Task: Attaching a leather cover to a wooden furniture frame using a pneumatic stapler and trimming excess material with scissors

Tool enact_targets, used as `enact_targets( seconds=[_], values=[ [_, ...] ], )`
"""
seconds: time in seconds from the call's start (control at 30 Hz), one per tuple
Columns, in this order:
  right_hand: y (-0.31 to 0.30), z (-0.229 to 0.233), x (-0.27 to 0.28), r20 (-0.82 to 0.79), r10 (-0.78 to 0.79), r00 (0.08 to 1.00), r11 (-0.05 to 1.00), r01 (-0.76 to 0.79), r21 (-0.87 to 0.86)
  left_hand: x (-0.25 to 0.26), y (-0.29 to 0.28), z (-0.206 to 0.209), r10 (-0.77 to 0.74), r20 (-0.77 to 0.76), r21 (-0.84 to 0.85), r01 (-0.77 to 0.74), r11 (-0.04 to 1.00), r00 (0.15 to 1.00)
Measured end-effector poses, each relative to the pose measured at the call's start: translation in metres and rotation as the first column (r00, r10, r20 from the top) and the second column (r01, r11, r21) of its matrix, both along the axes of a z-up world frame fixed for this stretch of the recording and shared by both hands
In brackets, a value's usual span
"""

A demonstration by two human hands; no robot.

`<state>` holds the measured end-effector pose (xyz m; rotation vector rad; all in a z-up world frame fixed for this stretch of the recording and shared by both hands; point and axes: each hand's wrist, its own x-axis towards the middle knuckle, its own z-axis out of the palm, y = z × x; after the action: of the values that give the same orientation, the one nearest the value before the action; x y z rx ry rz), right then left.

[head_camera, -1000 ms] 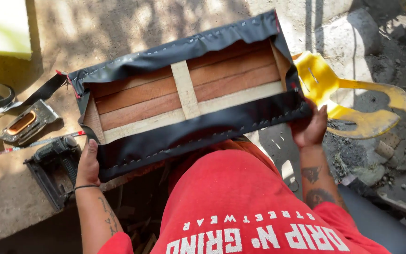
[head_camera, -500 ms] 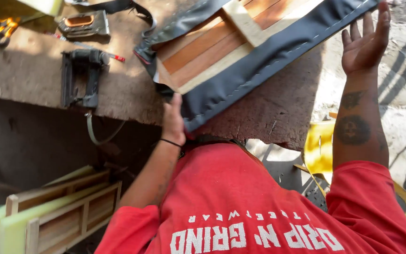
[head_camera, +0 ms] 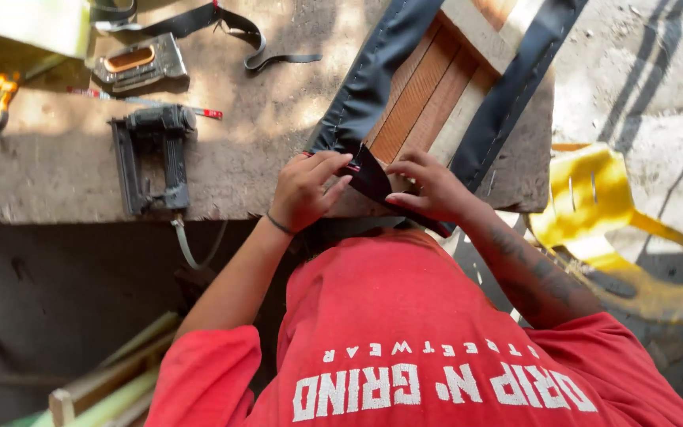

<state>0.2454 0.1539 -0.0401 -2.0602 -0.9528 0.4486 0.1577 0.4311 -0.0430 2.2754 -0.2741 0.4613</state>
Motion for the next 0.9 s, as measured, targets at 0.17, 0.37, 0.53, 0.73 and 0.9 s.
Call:
enact_targets(
  seconds=[0.17, 0.37, 0.53, 0.73, 0.9],
  values=[
    [0.007, -0.028, -0.027, 0.285, -0.131, 0.95, 0.99, 0.138, -0.005, 0.022, 0.025, -0.007, -0.32, 0.149, 0.216, 0.285, 0.934, 0.936],
    [0.029, -0.032, -0.046, 0.55, -0.116, 0.827, 0.975, 0.2, -0.096, 0.077, 0.036, -0.005, -0.475, -0.315, 0.343, 0.565, 0.751, 0.822],
    [0.037, -0.045, -0.046, 0.675, -0.071, 0.734, 0.958, 0.239, -0.159, 0.089, 0.028, -0.056, -0.49, -0.067, 0.314, 0.484, 0.817, 0.869],
    [0.044, -0.038, -0.043, 0.663, -0.075, 0.745, 0.956, 0.244, -0.166, 0.098, 0.022, -0.091, -0.456, -0.101, 0.111, 0.466, 0.878, 0.884],
    [0.043, -0.037, -0.04, 0.584, -0.159, 0.796, 0.956, 0.271, -0.109, 0.085, 0.014, -0.071, -0.355, -0.247, -0.319, 0.271, 0.908, 0.902]
  ],
)
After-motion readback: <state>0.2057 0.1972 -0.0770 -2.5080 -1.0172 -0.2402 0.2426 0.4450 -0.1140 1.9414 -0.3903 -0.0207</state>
